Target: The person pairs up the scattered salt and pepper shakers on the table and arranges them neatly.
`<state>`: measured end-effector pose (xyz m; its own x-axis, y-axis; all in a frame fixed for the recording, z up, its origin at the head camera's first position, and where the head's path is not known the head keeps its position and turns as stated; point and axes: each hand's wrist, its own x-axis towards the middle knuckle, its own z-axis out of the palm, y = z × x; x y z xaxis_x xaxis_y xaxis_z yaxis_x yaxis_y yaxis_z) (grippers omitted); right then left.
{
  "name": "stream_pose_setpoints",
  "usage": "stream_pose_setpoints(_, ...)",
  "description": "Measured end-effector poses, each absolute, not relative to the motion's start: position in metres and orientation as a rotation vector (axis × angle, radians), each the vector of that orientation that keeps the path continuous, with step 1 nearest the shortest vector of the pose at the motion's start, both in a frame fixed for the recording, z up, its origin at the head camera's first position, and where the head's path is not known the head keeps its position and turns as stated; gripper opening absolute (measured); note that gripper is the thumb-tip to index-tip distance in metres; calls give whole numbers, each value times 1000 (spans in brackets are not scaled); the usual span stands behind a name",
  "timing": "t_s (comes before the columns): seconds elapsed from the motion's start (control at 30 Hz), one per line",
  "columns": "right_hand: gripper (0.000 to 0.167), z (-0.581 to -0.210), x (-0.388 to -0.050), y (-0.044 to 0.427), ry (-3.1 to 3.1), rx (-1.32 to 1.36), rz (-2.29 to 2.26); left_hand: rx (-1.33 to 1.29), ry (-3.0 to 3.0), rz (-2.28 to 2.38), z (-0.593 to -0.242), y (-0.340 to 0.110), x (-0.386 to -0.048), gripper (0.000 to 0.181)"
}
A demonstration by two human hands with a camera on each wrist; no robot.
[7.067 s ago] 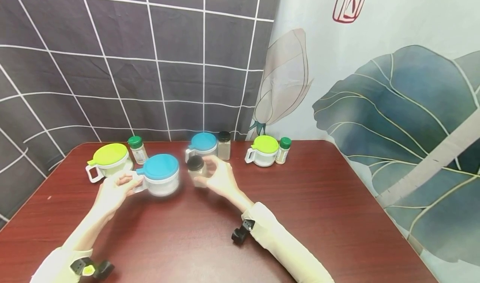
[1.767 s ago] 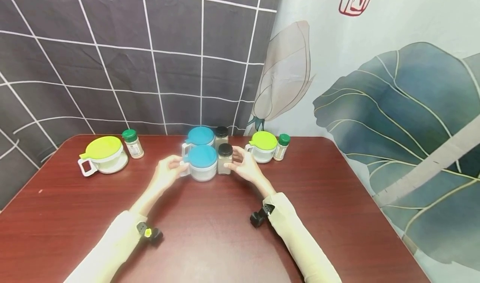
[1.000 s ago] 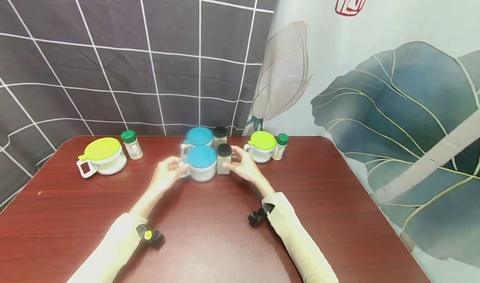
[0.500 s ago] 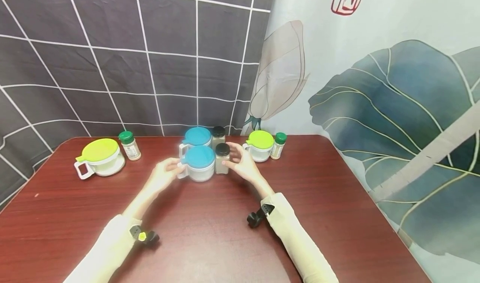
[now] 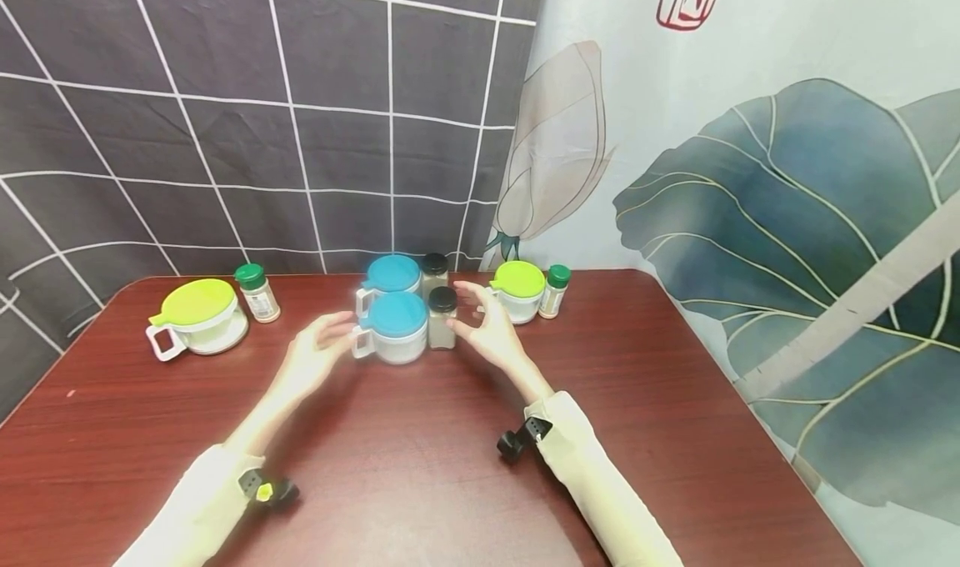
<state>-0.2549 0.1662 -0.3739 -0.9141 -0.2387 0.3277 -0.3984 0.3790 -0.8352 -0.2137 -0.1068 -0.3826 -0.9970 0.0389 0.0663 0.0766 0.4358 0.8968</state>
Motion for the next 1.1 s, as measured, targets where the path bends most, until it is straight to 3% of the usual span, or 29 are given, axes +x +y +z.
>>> stream_pose_setpoints(1.1,51,-358,-251,122,-2359,671,1331,45,-2311,-1667,-365,-157,-196,36)
